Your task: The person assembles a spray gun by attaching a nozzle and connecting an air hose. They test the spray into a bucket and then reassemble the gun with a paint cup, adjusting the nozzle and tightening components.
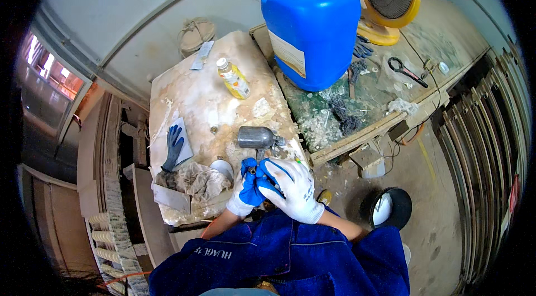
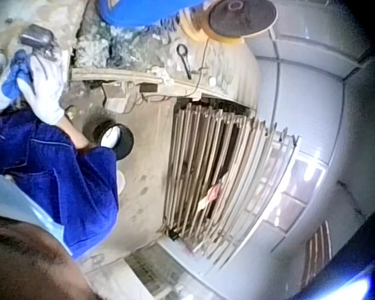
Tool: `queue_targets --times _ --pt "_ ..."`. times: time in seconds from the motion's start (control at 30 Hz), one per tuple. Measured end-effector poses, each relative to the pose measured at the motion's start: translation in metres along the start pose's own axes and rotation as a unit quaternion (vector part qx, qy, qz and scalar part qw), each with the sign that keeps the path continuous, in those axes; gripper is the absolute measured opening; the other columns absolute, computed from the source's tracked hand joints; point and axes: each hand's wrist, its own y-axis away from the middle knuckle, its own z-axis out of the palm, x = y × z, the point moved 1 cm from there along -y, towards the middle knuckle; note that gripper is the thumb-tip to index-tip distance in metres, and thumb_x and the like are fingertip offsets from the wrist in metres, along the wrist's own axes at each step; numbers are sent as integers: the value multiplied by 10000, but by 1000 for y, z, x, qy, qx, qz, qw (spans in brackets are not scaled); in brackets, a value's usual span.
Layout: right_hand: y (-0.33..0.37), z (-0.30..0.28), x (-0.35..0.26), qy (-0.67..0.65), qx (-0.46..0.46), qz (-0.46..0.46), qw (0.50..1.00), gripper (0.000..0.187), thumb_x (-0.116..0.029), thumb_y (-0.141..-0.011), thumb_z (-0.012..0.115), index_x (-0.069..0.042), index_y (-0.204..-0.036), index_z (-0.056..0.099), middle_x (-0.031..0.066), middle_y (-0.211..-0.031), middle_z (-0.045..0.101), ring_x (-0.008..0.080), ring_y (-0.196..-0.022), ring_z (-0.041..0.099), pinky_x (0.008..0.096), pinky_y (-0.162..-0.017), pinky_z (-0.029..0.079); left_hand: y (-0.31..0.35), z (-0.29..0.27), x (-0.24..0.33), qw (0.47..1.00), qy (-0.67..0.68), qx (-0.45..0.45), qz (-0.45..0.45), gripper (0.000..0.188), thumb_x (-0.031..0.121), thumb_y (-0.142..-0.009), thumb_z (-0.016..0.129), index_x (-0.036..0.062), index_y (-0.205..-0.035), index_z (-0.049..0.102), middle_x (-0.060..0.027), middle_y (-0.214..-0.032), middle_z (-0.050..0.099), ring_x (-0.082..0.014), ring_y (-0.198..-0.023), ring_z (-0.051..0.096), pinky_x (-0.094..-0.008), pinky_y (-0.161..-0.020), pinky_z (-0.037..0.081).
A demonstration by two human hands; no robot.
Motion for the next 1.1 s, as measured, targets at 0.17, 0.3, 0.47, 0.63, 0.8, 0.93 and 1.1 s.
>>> queue_targets --times 0.17,0.3,0.47,0.63,0.8,0.93,1.1 --pt "6 -5 1 -10 21 -2 1000 553 -199 -720 779 -19 -1208 591 168 -1145 622 351 -976 609 427 -840 480 -1 0 3 994 -95 -47 11 320 281 -948 611 130 -1198 481 -85 -1125 599 -254 -1024 612 -429 -897 528" --pt "8 -8 -1 -10 26 -8 1000 565 -195 -715 782 -17 -1214 586 167 -1134 626 353 -963 614 429 -838 483 2 -3 5 989 -138 -51 -14 321 306 -958 593 120 -1191 476 -91 -1136 596 -250 -1042 607 -417 -911 519" --pt "8 -11 -4 -1 27 -10 1000 562 -215 -738 776 -33 -1226 563 156 -1146 617 334 -956 610 420 -827 482 1 0 2 993 -104 -55 -21 326 312 -967 575 129 -1213 465 -101 -1143 593 -248 -1062 601 -413 -920 514" --pt "9 -11 -4 -5 40 -13 999 572 -211 -733 780 -36 -1231 560 156 -1141 616 338 -943 613 420 -819 484 -1 0 2 991 -117 -61 -14 326 303 -970 571 132 -1227 463 -100 -1141 592 -245 -1064 601 -409 -917 517" --pt "11 -10 -4 -4 37 -3 999 568 -188 -712 791 -26 -1217 585 168 -1127 630 349 -959 617 429 -837 489 -2 13 4 997 -61 -48 -27 318 243 -932 636 122 -1203 524 -56 -1069 621 -186 -992 612 -341 -881 521" --pt "11 -11 -4 -3 36 -5 999 560 -206 -731 781 -36 -1219 565 161 -1138 618 349 -966 611 433 -839 482 -3 17 5 997 -34 -55 -30 337 241 -918 658 112 -1208 548 -31 -1035 628 -151 -952 612 -300 -859 515" --pt "14 -9 -6 4 44 12 999 549 -215 -729 781 -34 -1206 579 160 -1134 620 350 -979 608 433 -852 479 -3 16 6 996 -63 -45 -39 366 267 -912 665 110 -1219 544 -17 -1018 617 -142 -944 601 -285 -859 505"
